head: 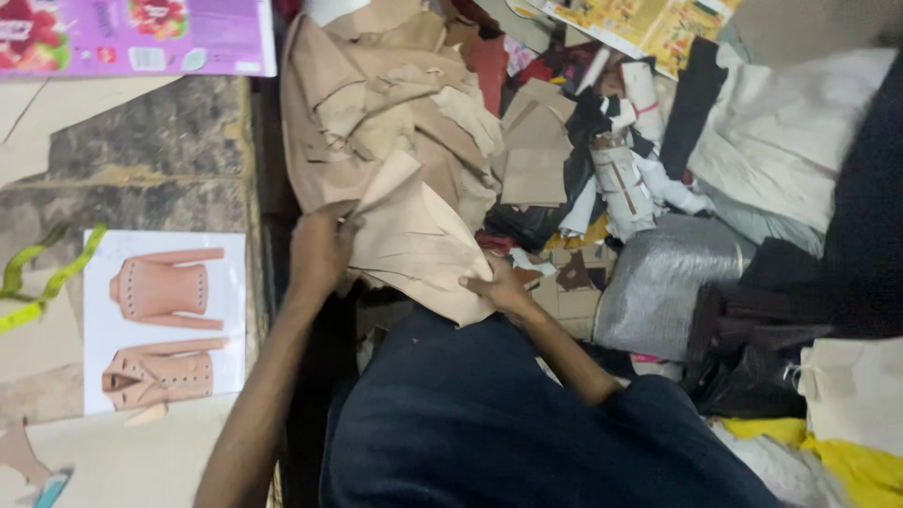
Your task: The person spreads a leather hide over the work table and smooths it flat by hand. They place a printed jacket design sheet and a paper pattern on the hide, reposition the hide and pattern pieces, and trace around the pattern with a pen to mark the leather for cutting.
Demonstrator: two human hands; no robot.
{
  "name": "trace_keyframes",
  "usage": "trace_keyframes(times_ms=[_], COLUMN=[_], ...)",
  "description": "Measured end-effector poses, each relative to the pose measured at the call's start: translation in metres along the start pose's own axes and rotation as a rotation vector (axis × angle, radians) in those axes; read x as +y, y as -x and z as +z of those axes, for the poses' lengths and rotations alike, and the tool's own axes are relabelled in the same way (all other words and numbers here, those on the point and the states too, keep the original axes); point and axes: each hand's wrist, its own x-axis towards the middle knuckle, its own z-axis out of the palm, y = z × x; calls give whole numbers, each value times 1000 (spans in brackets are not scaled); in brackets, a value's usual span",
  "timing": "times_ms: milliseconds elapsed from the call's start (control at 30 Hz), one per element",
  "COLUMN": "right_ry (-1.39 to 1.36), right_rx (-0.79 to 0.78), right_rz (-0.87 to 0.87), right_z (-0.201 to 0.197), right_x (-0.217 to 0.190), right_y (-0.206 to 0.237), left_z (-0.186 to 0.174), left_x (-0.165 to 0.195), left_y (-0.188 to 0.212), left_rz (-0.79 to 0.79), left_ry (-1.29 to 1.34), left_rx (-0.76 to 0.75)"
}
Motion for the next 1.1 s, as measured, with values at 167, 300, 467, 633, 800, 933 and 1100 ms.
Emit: trace_keyframes(times_ms=[167, 300, 467, 633, 800, 933, 1100], right_ry=[-134, -149, -183, 241, 1001, 1072, 1100], right_rx=[289, 413, 431, 534, 243, -201, -473], right_rz=[178, 84, -77, 358, 492, 433, 414], right_z=[-65, -119, -169, -180, -140, -82, -51], right_x=[-9, -43, -74, -52, -4, 27, 43], right_y=[34, 33, -19, -44, -32, 6, 37], left_z=[113, 159, 175, 174, 159, 146, 157], left_x=[38, 99, 156, 113, -2, -87, -128], left_y=[-51, -106, -141, -95, 19, 127, 220], left_rz=[106, 332, 427, 460, 97, -361, -424], left_ry=[89, 181, 250, 27, 40, 44, 274], left_rx=[-274, -266, -125, -319, -590, -660, -430])
